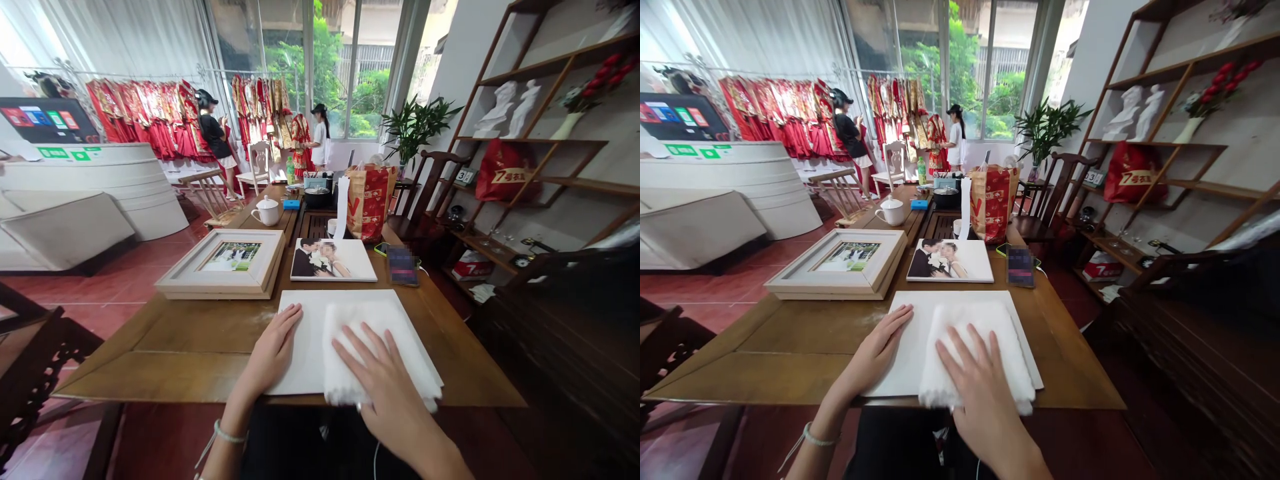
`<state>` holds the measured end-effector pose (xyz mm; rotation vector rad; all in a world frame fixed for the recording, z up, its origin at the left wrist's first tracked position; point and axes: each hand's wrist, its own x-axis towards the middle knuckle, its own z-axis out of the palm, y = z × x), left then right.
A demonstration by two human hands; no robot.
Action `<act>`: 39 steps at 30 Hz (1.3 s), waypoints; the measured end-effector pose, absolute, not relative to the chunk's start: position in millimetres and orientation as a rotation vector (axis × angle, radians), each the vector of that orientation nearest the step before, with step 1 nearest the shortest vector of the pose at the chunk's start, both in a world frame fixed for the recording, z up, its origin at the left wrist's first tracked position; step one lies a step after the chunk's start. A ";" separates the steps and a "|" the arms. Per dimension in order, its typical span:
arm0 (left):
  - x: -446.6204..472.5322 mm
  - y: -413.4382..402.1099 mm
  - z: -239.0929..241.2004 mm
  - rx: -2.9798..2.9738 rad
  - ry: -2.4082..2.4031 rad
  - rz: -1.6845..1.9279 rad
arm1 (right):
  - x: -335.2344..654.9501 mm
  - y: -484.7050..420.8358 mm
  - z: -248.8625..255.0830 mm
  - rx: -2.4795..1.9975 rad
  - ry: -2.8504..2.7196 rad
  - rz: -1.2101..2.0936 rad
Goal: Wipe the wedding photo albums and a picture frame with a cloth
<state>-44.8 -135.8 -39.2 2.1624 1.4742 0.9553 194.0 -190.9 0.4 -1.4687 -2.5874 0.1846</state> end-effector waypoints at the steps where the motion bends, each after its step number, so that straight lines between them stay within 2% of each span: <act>1: -44.7 -136.1 -39.1 2.164 1.471 0.958 | 200.3 -202.0 2.7 -1.433 -2.633 0.243; 6: -44.4 -137.3 -37.3 2.162 1.492 0.942 | 226.2 -221.4 12.2 -1.419 -2.637 0.463; 13: -46.9 -138.0 -36.4 2.151 1.487 0.966 | 209.5 -143.4 5.0 -1.811 -2.312 0.101; 17: -47.5 -137.5 -34.9 2.121 1.471 0.965 | 179.5 -113.3 1.1 -1.839 -2.316 0.022; 23: -44.1 -139.1 -26.7 2.026 1.481 0.939 | 149.4 -158.4 -3.5 -1.575 -2.460 0.022; 30: -42.0 -141.5 -18.5 1.947 1.490 0.927 | 149.4 -221.3 -7.3 -1.132 -2.771 0.377; 34: -43.2 -140.8 -21.7 1.958 1.489 0.932 | 170.1 -217.1 0.5 -1.163 -2.731 0.506; 39: -44.1 -140.9 -24.4 1.929 1.504 0.928 | 159.2 -207.2 18.1 -1.500 -2.492 0.370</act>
